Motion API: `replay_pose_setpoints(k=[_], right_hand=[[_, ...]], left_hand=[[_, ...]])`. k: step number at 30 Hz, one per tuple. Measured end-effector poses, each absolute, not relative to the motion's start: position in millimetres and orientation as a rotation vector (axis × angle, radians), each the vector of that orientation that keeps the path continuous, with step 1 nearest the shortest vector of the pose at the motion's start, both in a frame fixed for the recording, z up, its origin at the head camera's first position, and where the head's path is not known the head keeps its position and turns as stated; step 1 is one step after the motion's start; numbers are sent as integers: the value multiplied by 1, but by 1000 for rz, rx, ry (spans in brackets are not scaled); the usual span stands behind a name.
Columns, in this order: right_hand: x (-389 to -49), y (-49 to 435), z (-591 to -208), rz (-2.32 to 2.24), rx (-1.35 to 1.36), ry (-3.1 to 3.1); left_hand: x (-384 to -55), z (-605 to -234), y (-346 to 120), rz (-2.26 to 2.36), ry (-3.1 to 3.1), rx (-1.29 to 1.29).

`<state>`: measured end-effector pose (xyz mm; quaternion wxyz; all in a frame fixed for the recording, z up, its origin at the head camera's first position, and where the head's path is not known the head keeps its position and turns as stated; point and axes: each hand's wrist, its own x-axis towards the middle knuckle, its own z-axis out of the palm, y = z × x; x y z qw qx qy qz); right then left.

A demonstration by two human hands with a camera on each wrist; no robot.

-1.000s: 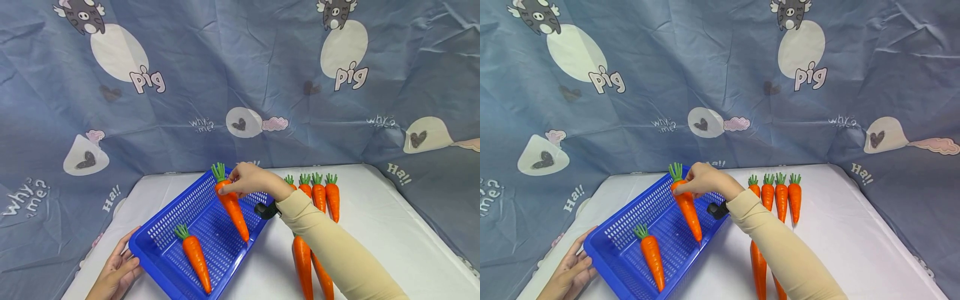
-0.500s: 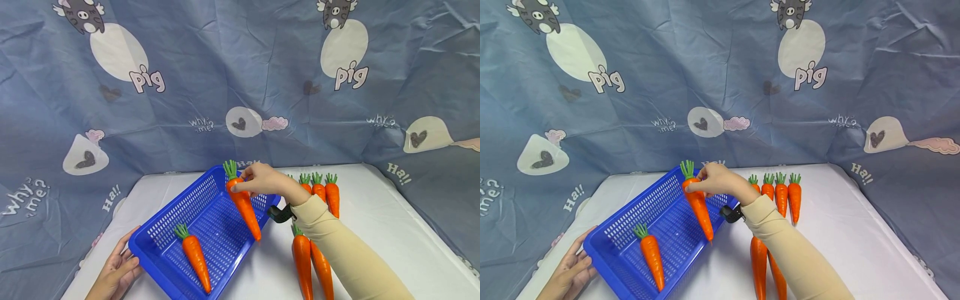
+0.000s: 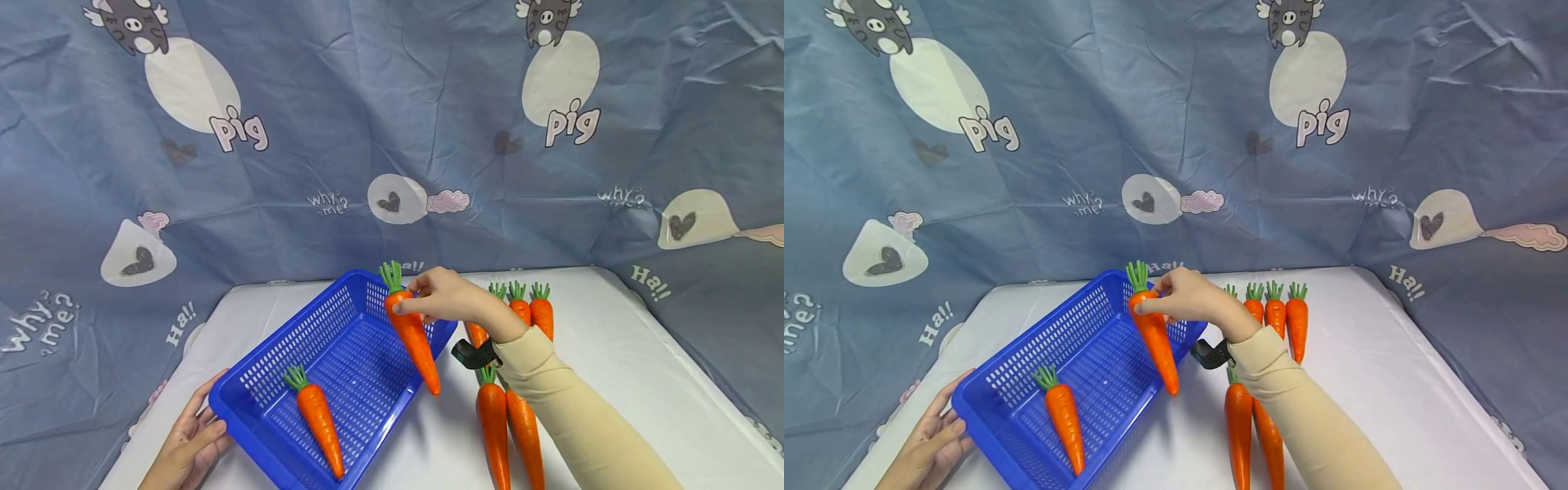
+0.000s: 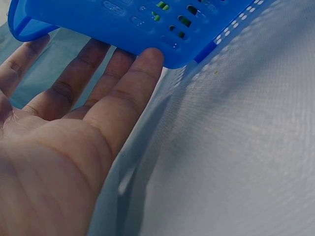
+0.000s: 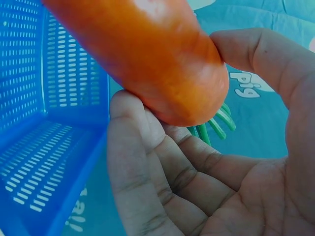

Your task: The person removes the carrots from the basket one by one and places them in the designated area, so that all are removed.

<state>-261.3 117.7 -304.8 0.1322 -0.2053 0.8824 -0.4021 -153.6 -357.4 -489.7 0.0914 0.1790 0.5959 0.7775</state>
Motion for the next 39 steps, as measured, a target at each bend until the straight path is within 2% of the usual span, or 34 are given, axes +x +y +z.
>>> replay_pose_setpoints(k=[39], right_hand=[[-238, 183, -322, -1279, -374, 2598]], left_hand=[[-154, -491, -358, 2318, 1739, 575]])
